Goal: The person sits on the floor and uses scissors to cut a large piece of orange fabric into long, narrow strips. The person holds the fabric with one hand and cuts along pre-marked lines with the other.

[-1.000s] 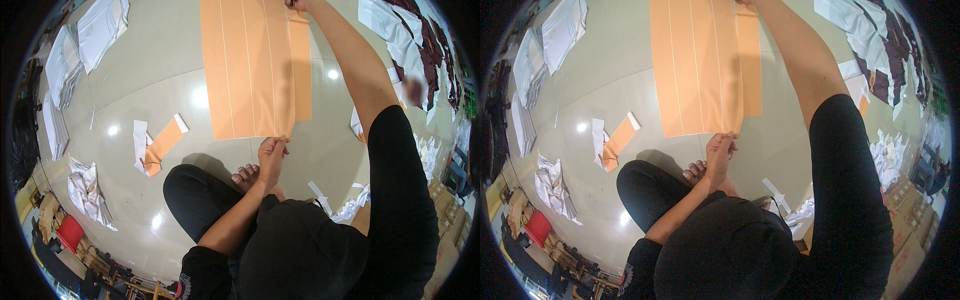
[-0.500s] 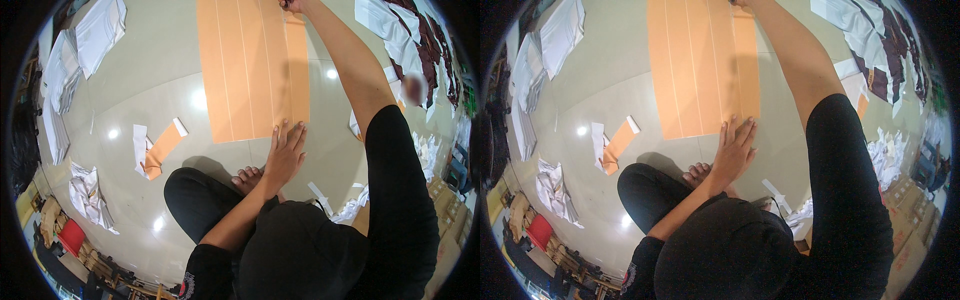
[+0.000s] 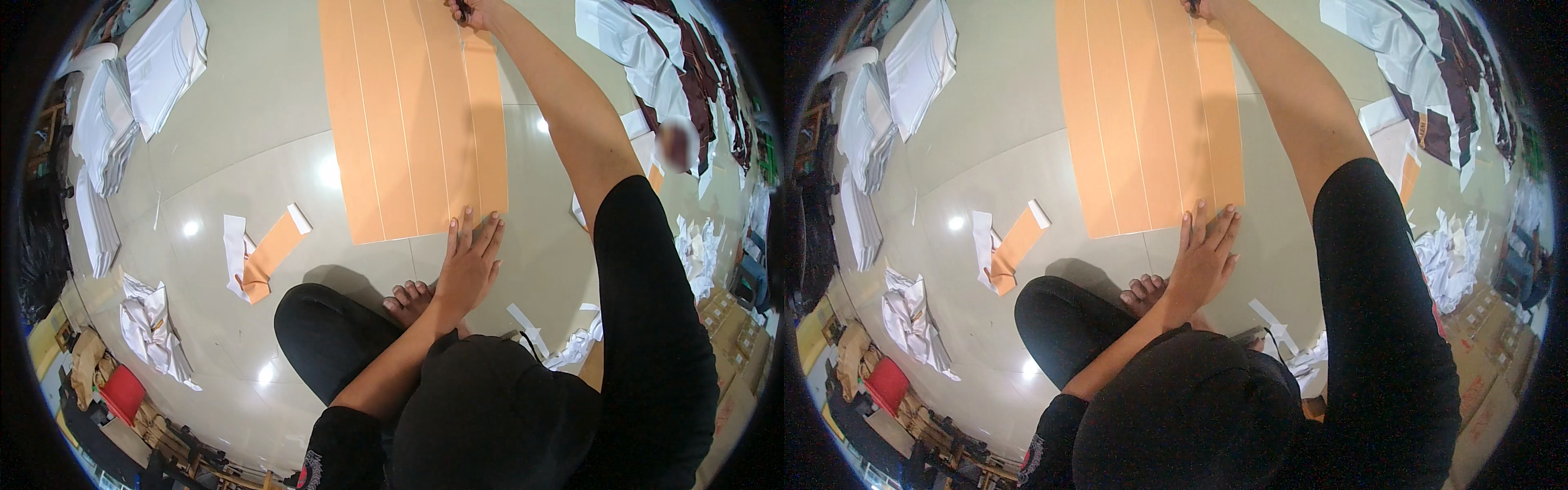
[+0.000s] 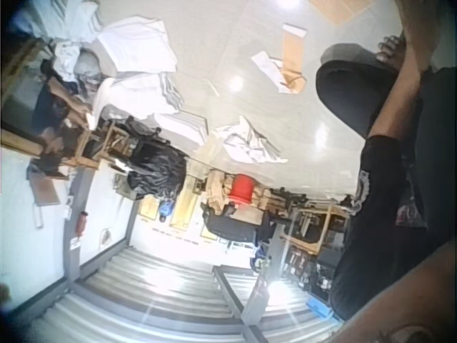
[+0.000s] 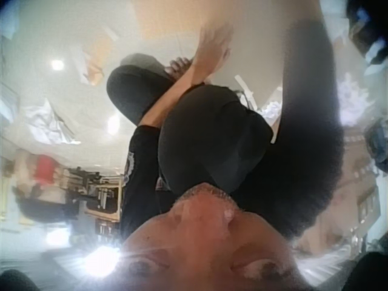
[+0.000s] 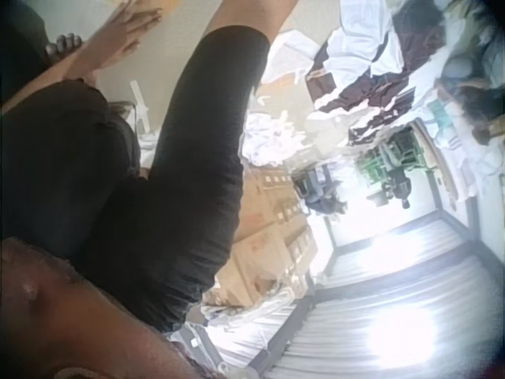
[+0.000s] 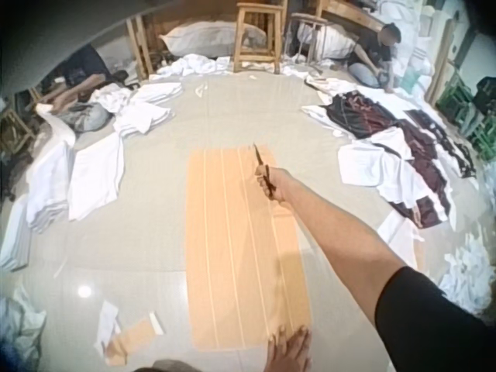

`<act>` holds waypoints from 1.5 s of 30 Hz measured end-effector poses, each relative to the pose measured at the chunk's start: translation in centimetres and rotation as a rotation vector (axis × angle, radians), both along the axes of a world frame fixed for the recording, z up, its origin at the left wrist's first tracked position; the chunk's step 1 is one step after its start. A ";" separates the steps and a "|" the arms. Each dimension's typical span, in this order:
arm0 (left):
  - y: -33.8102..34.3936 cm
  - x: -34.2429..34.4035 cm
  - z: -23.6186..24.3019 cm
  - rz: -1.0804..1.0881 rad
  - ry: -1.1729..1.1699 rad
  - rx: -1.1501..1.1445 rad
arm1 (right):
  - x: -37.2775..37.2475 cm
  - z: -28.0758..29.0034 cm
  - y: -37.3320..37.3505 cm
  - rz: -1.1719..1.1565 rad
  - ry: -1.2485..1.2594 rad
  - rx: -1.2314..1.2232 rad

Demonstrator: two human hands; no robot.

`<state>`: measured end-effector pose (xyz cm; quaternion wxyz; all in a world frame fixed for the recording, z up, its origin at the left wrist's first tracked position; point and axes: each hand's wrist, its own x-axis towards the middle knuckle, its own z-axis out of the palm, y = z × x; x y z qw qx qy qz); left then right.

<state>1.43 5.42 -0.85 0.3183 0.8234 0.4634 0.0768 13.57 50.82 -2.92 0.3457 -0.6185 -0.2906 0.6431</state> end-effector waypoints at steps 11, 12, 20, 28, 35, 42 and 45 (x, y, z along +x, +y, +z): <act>-0.1 0.0 0.1 -0.019 -0.015 -0.035 | 0.3 0.0 -0.6 -0.013 -0.002 0.012; -0.1 -0.1 0.2 -0.021 -0.014 -0.038 | 0.2 0.0 -0.5 -0.013 -0.001 0.012; -0.4 -0.3 0.5 -0.036 -0.013 -0.062 | 0.2 0.2 -0.6 -0.014 0.003 0.015; -0.9 -0.2 0.7 -0.042 -0.043 -0.084 | 0.2 0.2 -0.5 -0.013 0.002 0.015; -0.9 -0.3 0.8 -0.046 -0.054 -0.105 | 0.0 0.2 -0.6 -0.017 0.007 0.017; -1.1 -0.3 0.5 -0.053 -0.071 -0.114 | 0.0 0.3 -0.6 -0.016 0.005 0.023; -1.1 -0.3 0.5 -0.054 -0.072 -0.119 | 0.0 0.3 -0.6 -0.015 0.006 0.025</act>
